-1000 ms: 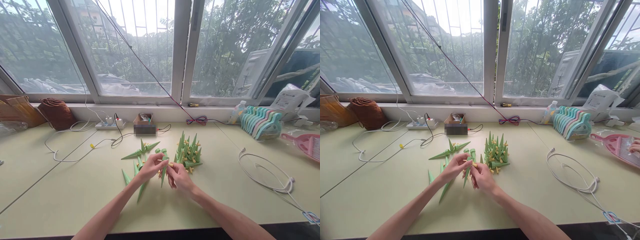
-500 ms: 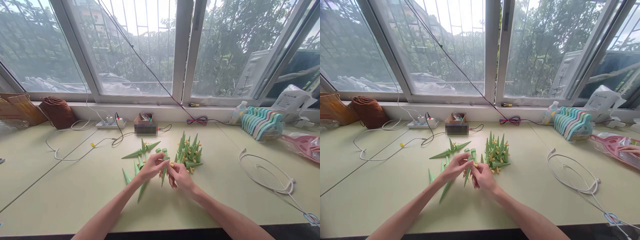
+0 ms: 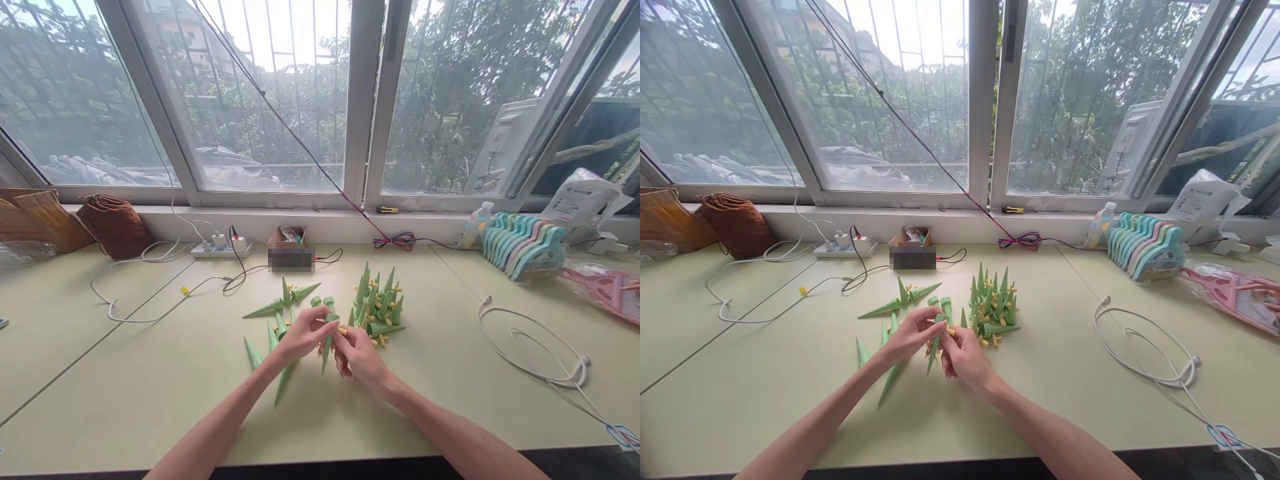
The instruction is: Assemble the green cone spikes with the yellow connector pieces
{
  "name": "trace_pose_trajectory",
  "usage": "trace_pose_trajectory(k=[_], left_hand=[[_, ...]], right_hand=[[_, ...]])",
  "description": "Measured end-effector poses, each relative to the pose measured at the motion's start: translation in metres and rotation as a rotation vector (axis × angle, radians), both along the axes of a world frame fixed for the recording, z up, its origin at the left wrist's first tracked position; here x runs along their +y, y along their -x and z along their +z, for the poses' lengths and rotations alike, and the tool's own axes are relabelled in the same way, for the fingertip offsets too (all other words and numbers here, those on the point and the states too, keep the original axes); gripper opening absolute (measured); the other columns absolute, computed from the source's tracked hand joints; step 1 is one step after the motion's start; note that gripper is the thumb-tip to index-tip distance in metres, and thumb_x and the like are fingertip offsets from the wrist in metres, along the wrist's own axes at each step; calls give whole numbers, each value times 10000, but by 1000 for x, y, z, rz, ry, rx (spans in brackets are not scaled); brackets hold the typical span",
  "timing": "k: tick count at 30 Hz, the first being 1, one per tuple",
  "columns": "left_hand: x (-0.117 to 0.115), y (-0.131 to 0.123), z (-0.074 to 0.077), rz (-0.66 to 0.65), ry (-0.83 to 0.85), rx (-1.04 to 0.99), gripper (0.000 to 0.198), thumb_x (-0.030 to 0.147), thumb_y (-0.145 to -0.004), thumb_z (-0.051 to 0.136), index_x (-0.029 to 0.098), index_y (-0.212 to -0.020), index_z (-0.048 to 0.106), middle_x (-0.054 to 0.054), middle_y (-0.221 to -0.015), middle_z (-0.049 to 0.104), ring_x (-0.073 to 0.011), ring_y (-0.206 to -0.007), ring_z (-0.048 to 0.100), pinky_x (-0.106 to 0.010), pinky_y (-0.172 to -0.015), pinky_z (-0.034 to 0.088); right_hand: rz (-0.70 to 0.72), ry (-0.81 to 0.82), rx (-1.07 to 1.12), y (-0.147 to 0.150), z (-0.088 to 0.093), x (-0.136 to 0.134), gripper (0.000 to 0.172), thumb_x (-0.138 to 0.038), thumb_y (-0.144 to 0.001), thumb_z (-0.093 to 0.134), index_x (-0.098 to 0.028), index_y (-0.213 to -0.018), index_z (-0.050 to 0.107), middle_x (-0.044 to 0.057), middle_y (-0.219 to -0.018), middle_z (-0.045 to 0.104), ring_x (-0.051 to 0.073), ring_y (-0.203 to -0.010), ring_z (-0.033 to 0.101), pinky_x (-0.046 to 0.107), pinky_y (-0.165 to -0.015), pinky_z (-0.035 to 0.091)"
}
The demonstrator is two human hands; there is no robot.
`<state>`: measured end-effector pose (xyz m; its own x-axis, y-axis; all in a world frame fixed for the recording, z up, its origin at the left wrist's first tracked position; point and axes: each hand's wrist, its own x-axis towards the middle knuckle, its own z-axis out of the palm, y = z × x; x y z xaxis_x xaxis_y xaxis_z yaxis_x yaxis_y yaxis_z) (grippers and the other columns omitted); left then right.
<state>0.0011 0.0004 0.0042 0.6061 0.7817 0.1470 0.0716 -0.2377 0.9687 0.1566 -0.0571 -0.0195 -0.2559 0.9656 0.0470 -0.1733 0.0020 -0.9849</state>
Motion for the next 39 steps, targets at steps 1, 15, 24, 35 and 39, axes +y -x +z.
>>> trace_pose_trajectory(k=[1,15,24,35,39], left_hand=[[0,0,0,-5,0,-1,275,402,-875,643,143,-858,552,31,-645,532,-98,-490,575,-173,-402,428],[-1,0,1,37,75,-13,287,414,-844,674,147,-856,570,43,-636,532,-92,-447,563,-176,-379,433],[0,0,-4,37,55,-8,306,447,-865,647,162,-923,554,25,-631,604,-98,-430,559,-181,-380,416],[-3,-2,-8,56,-37,-7,321,445,-861,659,162,-946,535,31,-583,573,-99,-457,537,-204,-437,433],[-4,-1,-8,72,-76,16,299,420,-860,664,160,-947,545,37,-564,545,-101,-468,534,-205,-450,440]], right_hand=[[4,-3,-2,0,0,0,471,-633,-873,558,-183,-743,504,-68,-447,486,69,-323,397,189,-327,325],[5,-44,16,0,-2,-1,447,-598,-916,527,-177,-765,520,-69,-458,472,73,-334,401,192,-334,348],[-20,-42,-2,0,-4,1,466,-620,-898,532,-194,-715,477,-73,-428,462,75,-319,395,195,-325,327],[-19,-6,13,-2,-1,2,492,-654,-864,554,-191,-711,488,-82,-389,451,76,-294,397,190,-307,309],[-10,28,21,-2,3,0,507,-666,-856,556,-192,-696,478,-86,-369,432,77,-290,391,189,-309,294]])
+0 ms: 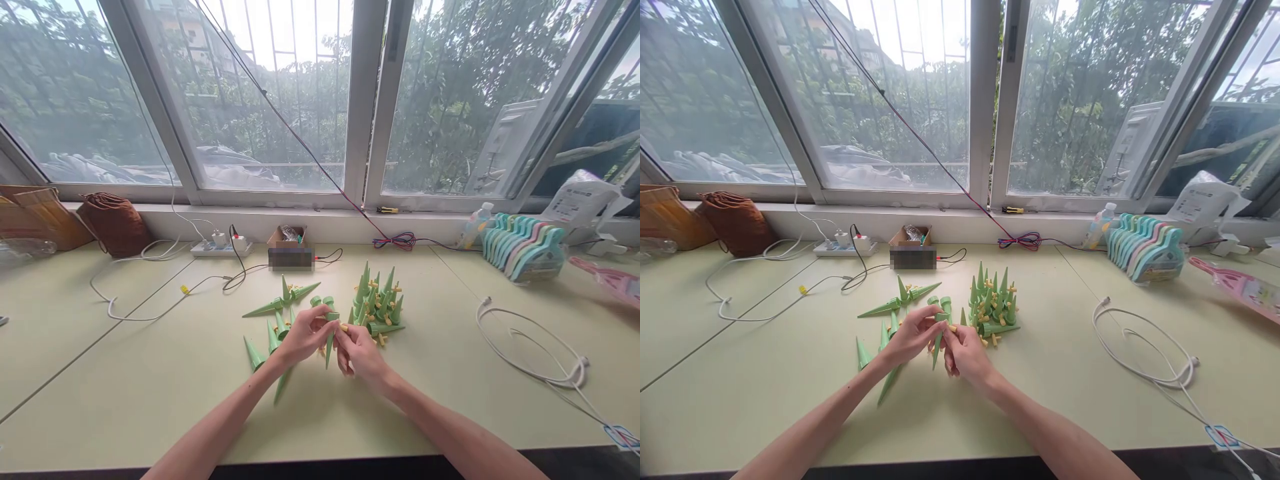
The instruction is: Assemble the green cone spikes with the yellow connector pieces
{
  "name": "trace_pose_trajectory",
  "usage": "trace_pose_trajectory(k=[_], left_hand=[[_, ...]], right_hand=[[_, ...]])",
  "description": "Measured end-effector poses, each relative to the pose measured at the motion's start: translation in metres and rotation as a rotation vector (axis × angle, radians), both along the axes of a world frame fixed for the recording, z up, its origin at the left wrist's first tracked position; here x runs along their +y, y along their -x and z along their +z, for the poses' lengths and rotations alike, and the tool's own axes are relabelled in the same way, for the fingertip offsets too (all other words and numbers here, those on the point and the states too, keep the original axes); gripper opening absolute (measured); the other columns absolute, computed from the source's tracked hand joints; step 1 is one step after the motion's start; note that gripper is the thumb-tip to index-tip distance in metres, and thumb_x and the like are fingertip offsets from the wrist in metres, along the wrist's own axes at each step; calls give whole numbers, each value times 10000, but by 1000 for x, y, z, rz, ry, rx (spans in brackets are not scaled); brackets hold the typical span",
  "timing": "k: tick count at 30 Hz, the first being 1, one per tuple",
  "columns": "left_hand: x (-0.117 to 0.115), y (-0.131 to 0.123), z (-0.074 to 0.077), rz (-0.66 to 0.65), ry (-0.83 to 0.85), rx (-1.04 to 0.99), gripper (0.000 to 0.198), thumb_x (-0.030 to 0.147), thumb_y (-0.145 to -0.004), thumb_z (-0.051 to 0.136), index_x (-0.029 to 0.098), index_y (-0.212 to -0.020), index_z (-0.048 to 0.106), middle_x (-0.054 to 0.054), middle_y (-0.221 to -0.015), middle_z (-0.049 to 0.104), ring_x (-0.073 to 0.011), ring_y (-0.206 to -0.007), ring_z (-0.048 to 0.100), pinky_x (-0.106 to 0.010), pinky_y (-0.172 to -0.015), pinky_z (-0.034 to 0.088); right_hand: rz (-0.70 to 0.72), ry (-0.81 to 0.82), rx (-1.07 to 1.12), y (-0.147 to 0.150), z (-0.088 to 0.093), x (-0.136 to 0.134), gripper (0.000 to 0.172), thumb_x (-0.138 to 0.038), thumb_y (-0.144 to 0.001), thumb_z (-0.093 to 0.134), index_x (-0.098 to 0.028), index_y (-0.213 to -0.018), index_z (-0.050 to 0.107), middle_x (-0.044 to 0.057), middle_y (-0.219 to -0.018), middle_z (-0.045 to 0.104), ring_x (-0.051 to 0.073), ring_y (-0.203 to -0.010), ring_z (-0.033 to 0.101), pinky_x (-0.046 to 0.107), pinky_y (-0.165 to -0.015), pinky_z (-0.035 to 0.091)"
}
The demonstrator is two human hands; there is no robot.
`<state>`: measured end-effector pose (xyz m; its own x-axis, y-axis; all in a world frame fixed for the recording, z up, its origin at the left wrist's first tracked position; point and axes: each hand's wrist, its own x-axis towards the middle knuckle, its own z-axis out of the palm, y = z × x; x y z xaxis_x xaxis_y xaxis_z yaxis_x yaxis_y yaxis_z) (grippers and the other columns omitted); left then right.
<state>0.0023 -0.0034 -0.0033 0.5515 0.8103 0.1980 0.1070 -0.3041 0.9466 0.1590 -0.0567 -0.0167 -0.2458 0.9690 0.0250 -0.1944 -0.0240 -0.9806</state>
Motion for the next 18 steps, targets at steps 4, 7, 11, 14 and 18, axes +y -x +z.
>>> trace_pose_trajectory(k=[4,7,11,14,18], left_hand=[[-1,0,3,6,-23,2,302,422,-849,676,159,-935,555,34,-564,549,-105,-461,540,-206,-439,441],[-1,0,4,0,-8,-3,305,421,-849,679,156,-938,556,31,-558,556,-107,-454,538,-203,-426,431],[0,0,3,-12,16,-17,307,423,-851,676,156,-937,553,25,-569,580,-107,-454,544,-199,-427,432],[0,1,1,-15,35,-29,305,428,-858,666,159,-942,549,28,-571,581,-107,-454,554,-195,-427,434],[2,1,-2,-23,55,-32,287,428,-888,626,159,-947,546,25,-574,584,-106,-452,559,-192,-424,430]], right_hand=[[9,12,2,0,2,-2,520,-677,-853,554,-196,-679,468,-83,-378,432,76,-295,388,197,-322,302],[10,-2,19,0,1,-2,518,-676,-855,556,-201,-676,456,-85,-392,424,80,-305,392,201,-324,306],[16,-15,30,1,-3,0,500,-659,-873,546,-200,-694,465,-85,-404,425,83,-315,396,208,-329,313],[21,-19,41,1,-5,1,486,-641,-880,554,-200,-697,464,-83,-409,432,84,-320,399,210,-332,315],[28,-27,55,2,-6,1,478,-629,-878,566,-199,-697,461,-85,-414,432,77,-317,397,200,-324,312]])
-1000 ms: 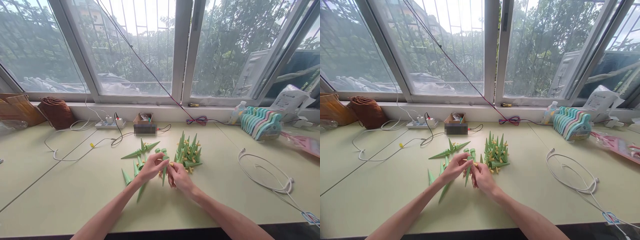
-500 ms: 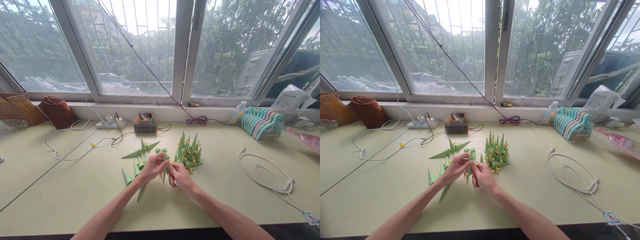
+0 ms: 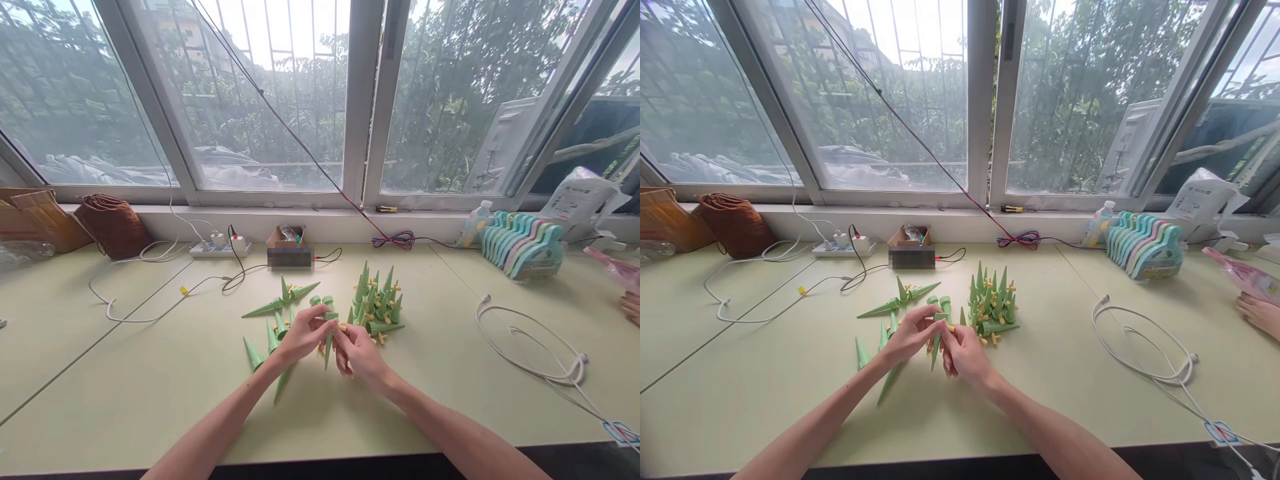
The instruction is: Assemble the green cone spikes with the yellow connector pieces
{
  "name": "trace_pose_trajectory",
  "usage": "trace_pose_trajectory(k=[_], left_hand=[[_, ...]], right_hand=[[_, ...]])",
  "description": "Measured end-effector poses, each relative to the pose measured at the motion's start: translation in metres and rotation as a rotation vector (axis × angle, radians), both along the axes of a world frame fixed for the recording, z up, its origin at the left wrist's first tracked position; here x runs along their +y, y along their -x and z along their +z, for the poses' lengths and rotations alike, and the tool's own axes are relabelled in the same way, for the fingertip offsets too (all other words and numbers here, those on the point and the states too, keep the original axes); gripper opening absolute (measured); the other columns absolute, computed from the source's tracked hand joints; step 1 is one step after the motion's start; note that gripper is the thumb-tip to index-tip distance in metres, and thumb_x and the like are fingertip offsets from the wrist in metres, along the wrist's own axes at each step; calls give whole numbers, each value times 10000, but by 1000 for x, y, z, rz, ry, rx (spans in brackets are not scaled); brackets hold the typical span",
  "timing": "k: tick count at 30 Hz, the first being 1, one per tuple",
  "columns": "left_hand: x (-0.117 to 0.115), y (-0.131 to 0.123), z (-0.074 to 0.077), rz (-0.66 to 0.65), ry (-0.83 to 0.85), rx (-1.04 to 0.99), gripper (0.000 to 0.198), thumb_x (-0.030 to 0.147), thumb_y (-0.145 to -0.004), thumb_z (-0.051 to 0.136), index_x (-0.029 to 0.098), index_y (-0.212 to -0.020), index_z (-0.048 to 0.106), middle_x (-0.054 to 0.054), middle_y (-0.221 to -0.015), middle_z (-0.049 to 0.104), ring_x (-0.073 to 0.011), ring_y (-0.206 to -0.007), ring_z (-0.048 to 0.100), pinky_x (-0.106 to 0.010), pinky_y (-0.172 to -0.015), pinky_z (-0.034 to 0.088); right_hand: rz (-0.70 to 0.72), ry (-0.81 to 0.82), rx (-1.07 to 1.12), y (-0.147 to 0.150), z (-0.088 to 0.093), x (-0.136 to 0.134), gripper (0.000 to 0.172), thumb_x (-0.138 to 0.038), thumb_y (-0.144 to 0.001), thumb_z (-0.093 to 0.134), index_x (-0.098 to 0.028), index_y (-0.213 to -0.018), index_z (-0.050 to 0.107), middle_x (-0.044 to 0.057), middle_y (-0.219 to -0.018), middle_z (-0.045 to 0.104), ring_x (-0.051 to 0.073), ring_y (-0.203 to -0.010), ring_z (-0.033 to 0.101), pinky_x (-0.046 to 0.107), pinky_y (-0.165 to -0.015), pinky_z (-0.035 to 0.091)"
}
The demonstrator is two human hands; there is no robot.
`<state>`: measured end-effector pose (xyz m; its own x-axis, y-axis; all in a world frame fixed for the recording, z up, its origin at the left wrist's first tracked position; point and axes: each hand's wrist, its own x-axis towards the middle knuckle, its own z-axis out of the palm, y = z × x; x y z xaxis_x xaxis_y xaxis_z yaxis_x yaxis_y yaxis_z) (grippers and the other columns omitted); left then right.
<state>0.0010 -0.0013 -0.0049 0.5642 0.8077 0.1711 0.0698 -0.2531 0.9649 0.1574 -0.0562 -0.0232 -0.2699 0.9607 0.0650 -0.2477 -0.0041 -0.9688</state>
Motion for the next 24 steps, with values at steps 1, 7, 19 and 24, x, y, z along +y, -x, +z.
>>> trace_pose_trajectory(k=[1,7,19,24], left_hand=[[1,0,-1,-3,2,-3,284,426,-893,620,158,-949,545,22,-577,586,-109,-458,565,-193,-424,429],[3,1,-5,-25,18,-11,282,424,-910,600,158,-972,534,7,-603,612,-125,-490,591,-196,-419,434],[2,1,7,-40,90,-6,313,449,-873,636,156,-816,540,12,-620,600,-101,-452,559,-185,-384,449],[3,1,5,-45,98,-31,300,434,-863,652,156,-815,549,26,-605,582,-95,-435,548,-182,-373,447]], right_hand=[[2,0,0,0,0,0,478,-629,-878,566,-199,-697,460,-85,-416,433,76,-318,398,197,-323,311],[-3,12,-8,1,4,-2,484,-631,-871,571,-200,-683,457,-87,-409,430,72,-315,392,195,-317,311],[0,-24,-52,0,4,-2,469,-613,-890,552,-198,-689,463,-83,-414,434,77,-315,401,191,-320,320],[-26,-52,-79,1,6,-1,470,-610,-899,535,-199,-682,460,-83,-411,428,77,-314,401,190,-324,322]])
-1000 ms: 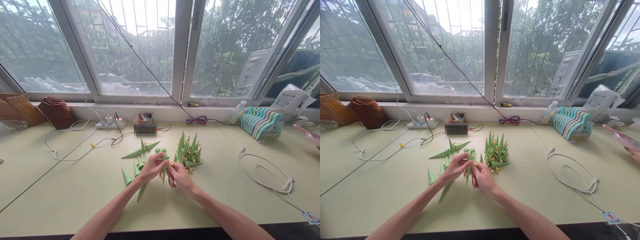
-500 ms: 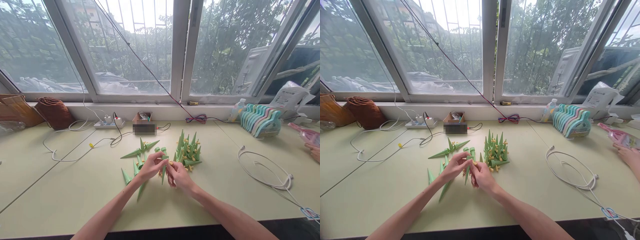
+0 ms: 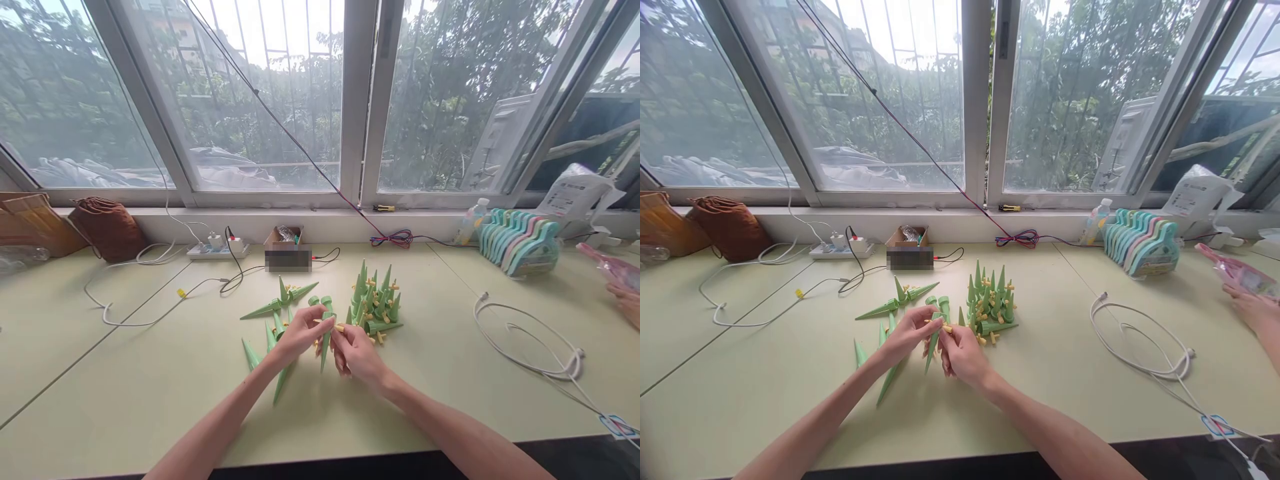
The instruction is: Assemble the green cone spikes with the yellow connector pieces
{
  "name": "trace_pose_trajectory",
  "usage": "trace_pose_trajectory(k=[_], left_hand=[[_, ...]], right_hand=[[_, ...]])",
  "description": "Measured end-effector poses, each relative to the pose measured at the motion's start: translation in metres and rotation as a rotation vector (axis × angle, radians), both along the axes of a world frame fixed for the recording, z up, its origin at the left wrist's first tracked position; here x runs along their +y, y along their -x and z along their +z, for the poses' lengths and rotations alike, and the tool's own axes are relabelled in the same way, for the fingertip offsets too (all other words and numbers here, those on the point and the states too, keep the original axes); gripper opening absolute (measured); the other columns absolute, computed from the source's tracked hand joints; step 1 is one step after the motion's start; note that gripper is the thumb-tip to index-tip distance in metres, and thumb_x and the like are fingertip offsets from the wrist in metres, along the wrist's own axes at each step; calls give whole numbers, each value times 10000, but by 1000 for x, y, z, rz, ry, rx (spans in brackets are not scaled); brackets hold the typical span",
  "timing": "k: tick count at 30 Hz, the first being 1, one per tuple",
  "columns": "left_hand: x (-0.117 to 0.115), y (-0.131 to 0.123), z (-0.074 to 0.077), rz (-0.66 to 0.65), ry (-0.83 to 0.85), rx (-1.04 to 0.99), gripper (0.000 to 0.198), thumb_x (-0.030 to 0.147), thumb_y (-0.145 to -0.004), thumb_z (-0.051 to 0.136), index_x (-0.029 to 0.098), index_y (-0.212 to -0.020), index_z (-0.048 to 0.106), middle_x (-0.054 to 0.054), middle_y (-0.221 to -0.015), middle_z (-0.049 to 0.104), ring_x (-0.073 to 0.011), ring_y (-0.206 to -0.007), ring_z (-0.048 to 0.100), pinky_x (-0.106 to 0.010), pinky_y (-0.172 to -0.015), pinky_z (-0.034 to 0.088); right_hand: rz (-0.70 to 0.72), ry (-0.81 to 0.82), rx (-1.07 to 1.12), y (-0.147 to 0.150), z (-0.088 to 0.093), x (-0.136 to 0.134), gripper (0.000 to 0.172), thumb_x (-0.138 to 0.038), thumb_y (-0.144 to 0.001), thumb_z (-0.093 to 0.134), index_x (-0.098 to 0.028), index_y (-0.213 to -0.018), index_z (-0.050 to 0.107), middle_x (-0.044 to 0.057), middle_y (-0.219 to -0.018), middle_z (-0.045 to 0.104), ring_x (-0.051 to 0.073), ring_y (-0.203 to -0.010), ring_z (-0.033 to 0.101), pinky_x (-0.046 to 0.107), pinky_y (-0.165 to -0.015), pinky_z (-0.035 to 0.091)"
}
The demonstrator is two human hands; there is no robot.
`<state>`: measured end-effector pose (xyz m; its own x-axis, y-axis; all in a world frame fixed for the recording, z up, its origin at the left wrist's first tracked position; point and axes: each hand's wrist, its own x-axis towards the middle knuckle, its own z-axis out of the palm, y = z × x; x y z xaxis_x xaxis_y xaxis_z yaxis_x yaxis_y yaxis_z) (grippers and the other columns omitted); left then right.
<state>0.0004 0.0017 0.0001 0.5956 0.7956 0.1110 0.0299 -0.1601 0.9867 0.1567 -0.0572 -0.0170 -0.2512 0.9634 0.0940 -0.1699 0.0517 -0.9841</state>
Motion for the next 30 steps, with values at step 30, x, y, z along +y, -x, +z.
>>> trace_pose_trajectory(k=[30], left_hand=[[-1,-2,-4,42,-100,85,311,464,-910,581,161,-865,526,20,-587,573,-105,-452,551,-183,-379,396]], right_hand=[[-22,42,-21,1,2,-1,481,-639,-873,554,-203,-689,462,-85,-400,422,79,-317,394,196,-330,322]])
